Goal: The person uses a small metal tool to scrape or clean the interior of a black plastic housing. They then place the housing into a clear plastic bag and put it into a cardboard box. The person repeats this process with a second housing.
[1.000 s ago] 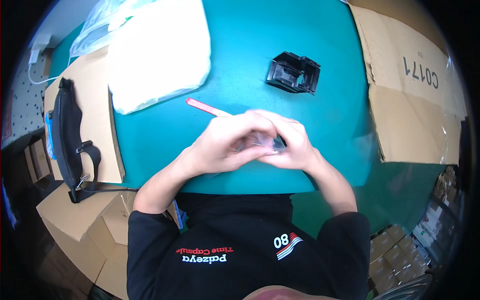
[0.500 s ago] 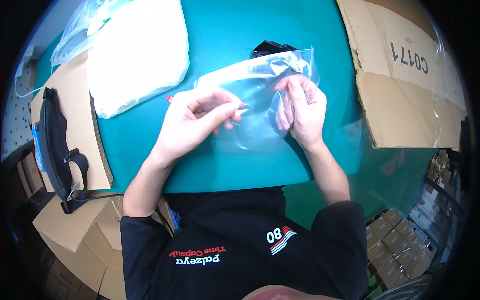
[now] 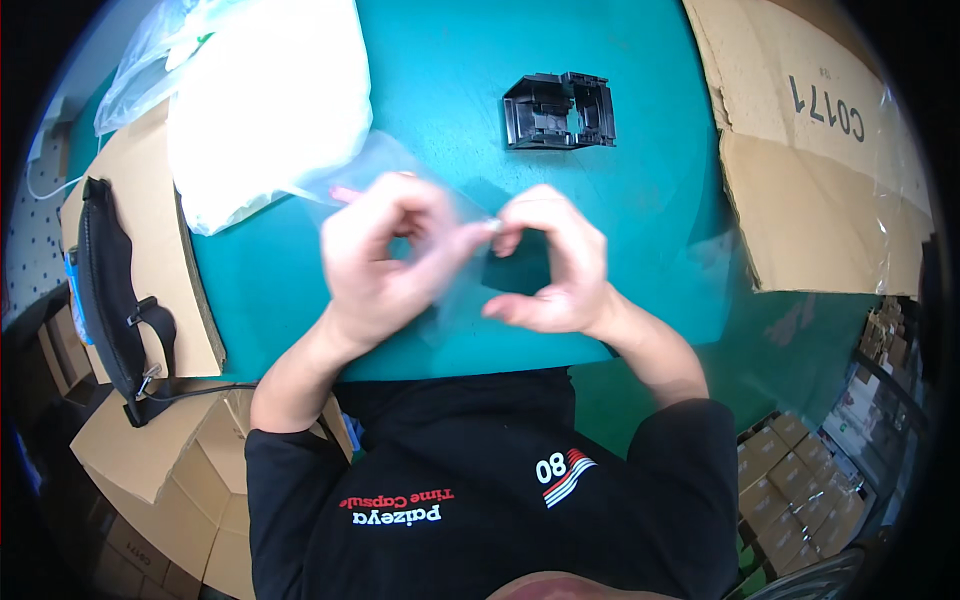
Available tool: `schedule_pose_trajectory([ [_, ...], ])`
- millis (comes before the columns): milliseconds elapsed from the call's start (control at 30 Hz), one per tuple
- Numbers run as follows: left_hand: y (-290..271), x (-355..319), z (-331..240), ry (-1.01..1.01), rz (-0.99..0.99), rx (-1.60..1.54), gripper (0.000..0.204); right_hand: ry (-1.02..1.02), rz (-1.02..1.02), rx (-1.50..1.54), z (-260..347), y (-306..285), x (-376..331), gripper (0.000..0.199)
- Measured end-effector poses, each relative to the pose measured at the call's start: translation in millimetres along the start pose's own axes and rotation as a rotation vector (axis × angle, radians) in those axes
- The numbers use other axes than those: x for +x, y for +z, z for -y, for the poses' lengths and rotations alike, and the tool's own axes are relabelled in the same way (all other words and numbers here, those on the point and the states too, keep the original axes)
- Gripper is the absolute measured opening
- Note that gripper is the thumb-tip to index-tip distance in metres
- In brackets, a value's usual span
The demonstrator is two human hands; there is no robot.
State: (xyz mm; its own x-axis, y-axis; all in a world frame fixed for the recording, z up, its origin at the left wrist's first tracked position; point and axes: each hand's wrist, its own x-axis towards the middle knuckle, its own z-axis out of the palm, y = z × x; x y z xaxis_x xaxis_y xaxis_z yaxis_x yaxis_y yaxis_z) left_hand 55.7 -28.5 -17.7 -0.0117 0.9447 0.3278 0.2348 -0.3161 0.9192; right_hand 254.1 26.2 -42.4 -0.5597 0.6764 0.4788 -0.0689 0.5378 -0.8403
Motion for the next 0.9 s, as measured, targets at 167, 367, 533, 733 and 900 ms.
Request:
schedule_pose_trajectory([
  [167,17,-4,7,-0.334,0.115,-0.36,0.031,0.34,0.107,0.154,3,14,-8,0.052],
  [367,2,8,2,-0.606,0.181,-0.553,0.033,0.403,0.065,0.351,-1,0,0,0.018],
  [533,1,7,3,-0.548,0.173,-0.38,0.022,0.512,-0.092,0.334,-1,-2,0,0.021],
  [733,16,1,8,-0.087,0.143,0.091,0.018,0.307,-0.063,-0.045,2,8,-1,0.026],
  [900,14,6,6,0.064,0.062,0.259,0.023,0.291,-0.184,-0.077,-2,6,1,0.025],
])
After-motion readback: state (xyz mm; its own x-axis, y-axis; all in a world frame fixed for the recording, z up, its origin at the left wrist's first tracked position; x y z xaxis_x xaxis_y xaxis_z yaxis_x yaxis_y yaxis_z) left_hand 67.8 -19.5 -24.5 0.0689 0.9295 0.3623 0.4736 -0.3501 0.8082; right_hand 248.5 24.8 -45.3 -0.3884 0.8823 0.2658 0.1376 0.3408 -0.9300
